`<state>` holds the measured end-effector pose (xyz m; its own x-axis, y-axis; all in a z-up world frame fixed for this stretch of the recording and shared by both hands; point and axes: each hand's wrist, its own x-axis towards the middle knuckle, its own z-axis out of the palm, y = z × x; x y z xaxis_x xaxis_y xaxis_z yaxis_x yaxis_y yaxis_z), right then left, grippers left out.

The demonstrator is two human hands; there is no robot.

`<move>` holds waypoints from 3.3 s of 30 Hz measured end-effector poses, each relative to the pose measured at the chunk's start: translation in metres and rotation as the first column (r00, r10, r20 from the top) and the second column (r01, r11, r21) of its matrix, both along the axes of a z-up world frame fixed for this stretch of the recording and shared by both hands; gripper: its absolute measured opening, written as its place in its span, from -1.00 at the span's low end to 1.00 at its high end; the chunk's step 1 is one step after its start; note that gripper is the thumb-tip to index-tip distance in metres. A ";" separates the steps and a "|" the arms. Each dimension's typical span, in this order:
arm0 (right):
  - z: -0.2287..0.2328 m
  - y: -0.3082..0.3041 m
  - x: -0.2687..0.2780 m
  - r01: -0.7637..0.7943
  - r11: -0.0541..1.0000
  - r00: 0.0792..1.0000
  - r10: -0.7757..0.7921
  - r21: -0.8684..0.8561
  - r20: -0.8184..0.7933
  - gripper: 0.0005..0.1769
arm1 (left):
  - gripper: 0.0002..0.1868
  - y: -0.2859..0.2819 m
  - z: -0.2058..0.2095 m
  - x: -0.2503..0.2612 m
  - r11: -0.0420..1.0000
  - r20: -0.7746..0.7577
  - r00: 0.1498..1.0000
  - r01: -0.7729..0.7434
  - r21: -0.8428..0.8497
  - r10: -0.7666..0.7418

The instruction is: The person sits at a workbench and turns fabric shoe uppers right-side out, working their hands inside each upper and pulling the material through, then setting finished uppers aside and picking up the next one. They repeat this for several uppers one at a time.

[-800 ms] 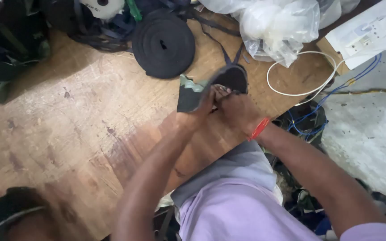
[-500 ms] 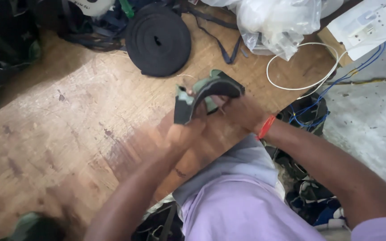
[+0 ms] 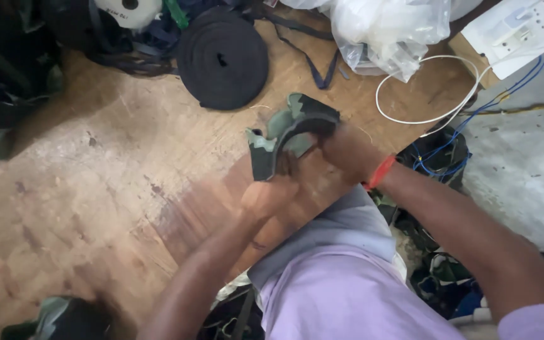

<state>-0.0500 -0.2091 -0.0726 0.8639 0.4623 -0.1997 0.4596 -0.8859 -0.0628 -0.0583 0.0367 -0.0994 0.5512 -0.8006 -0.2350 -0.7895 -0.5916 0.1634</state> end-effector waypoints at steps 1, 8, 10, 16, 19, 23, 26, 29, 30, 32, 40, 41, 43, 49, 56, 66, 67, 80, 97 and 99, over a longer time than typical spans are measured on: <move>0.016 0.013 0.002 0.005 1.000 1.000 -0.005 0.005 0.003 -0.64 | -0.73 0.002 -0.003 0.000 1.000 0.003 1.000 0.005 0.005 -0.005; 0.007 0.059 -0.005 -0.123 0.854 0.904 -0.113 0.505 0.412 -0.71 | -0.75 0.012 -0.013 -0.001 0.993 -0.103 0.994 -0.058 -0.102 0.048; -0.006 0.056 0.000 -0.018 0.902 0.926 -0.148 0.431 0.347 -0.74 | -0.75 0.013 -0.007 0.004 0.982 -0.155 0.981 -0.135 -0.135 0.114; -0.059 0.025 0.012 0.018 0.990 0.960 -0.056 0.138 0.275 -0.80 | -0.69 0.012 -0.005 0.007 0.966 -0.280 0.939 -0.238 -0.103 0.201; -0.026 0.024 0.017 0.062 0.917 0.971 -0.147 0.394 0.189 -0.71 | -0.69 0.002 0.003 0.013 0.954 -0.244 0.938 -0.277 -0.113 0.244; 0.015 0.011 0.005 0.023 0.854 0.959 -0.166 0.519 0.232 -0.69 | -0.74 -0.001 0.011 0.017 0.994 0.056 0.997 -0.053 -0.093 0.058; -0.017 -0.002 0.019 0.326 0.891 0.942 -0.333 0.316 -0.035 -0.71 | -0.73 0.001 -0.006 0.022 0.996 0.165 0.986 0.044 -0.077 -0.031; 0.013 0.018 0.018 0.181 0.802 0.973 -0.231 0.570 0.015 -0.66 | -0.73 0.000 -0.017 0.032 0.984 0.234 0.972 0.060 -0.167 -0.019; 0.034 0.028 0.014 -0.008 0.574 0.987 -0.127 0.819 0.099 -0.58 | -0.74 -0.008 -0.023 0.025 0.982 0.241 0.970 0.050 -0.185 -0.004; 0.022 0.036 0.009 0.024 0.626 0.985 -0.149 0.780 0.089 -0.59 | -0.75 -0.019 -0.002 0.030 0.976 0.249 0.968 0.025 -0.215 0.031; -0.014 0.077 0.013 0.171 0.888 0.969 -0.229 0.426 0.090 -0.64 | -0.70 -0.022 0.039 0.077 0.940 0.282 0.933 -0.131 -0.315 0.225; -0.001 0.079 0.012 0.121 0.814 0.957 -0.247 0.568 0.149 -0.64 | -0.74 -0.006 0.011 0.088 0.938 0.188 0.934 -0.261 -0.229 0.305; -0.007 0.077 0.020 0.060 0.716 0.939 -0.277 0.696 0.204 -0.64 | -0.76 0.015 -0.019 0.098 0.918 0.103 0.915 -0.376 -0.124 0.389; 0.006 0.063 0.041 -0.003 0.714 0.972 -0.164 0.700 0.171 -0.79 | -0.62 0.014 0.025 0.077 0.820 -0.038 0.911 -0.387 -0.421 0.411; 0.017 0.062 0.033 0.045 0.664 0.956 -0.246 0.746 0.161 -0.73 | -0.69 0.014 -0.014 0.081 0.888 0.131 0.900 -0.371 -0.271 0.416; -0.006 0.054 0.025 0.051 0.746 0.963 -0.213 0.664 0.165 -0.56 | -0.42 -0.001 0.007 0.053 0.820 0.132 0.848 -0.440 -0.366 0.514; -0.030 0.050 0.028 0.055 0.745 0.964 -0.212 0.665 0.158 -0.56 | -0.42 -0.004 0.019 0.044 0.820 0.126 0.848 -0.444 -0.361 0.515; -0.020 0.022 0.029 0.267 0.644 0.935 -0.354 0.717 -0.029 -0.58 | -0.48 -0.018 -0.017 0.064 0.851 0.257 0.831 -0.400 -0.339 0.493; -0.025 0.019 0.034 0.087 0.784 0.951 -0.250 0.614 0.184 -0.68 | -0.63 -0.029 -0.003 0.103 0.857 0.299 0.858 -0.261 -0.445 0.417; -0.003 0.028 0.037 0.297 0.815 0.930 -0.365 0.498 0.042 -0.71 | -0.64 -0.027 -0.005 0.098 0.863 0.300 0.868 -0.240 -0.445 0.396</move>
<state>-0.0130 -0.1809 -0.0757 0.9841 0.1516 0.0931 0.1777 -0.8611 -0.4763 0.0398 0.0099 -0.1049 0.7730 -0.5461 0.3229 -0.6140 -0.7720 0.1644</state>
